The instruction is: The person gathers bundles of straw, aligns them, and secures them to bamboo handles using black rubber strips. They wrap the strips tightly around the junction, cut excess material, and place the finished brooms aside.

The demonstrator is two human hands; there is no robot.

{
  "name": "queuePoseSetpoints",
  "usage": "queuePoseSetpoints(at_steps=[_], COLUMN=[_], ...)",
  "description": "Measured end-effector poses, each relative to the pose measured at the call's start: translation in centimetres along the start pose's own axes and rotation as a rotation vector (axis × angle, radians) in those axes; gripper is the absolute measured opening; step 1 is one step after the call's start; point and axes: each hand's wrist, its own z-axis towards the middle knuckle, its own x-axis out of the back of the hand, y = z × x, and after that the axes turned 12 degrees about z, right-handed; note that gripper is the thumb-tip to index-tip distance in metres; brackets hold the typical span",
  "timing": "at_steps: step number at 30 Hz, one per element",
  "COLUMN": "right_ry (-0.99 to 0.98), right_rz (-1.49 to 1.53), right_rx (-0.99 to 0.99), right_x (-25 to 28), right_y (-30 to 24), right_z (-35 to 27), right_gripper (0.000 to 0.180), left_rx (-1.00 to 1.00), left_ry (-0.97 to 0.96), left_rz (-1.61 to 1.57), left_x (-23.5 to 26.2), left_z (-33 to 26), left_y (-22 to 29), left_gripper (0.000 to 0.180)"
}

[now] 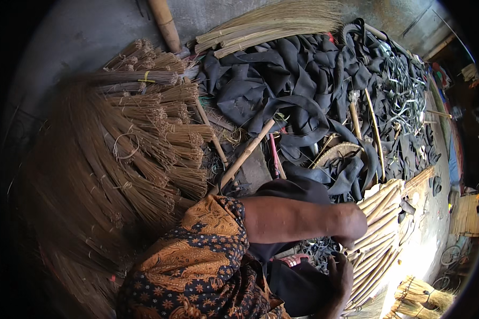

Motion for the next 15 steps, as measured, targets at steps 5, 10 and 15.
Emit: queuePoseSetpoints(at_steps=[5,10,15], right_ry=[-0.005,-0.066,-0.027], right_rz=[0.146,0.176,0.511], right_rx=[0.238,0.353,0.154], right_x=[0.7,-0.5,0.7], right_y=[1.3,2.8,4.1], right_z=[3.2,6.7,5.2], right_gripper=[0.034,0.035,0.034], left_rx=[0.183,0.264,0.507], left_ry=[-0.065,0.097,0.659], left_rz=[-0.108,-0.174,-0.466], left_x=[1.1,1.7,1.6], left_z=[-0.7,-6.6,-17.8], left_y=[-0.4,-2.2,-11.4], left_gripper=[0.053,0.059,0.062])
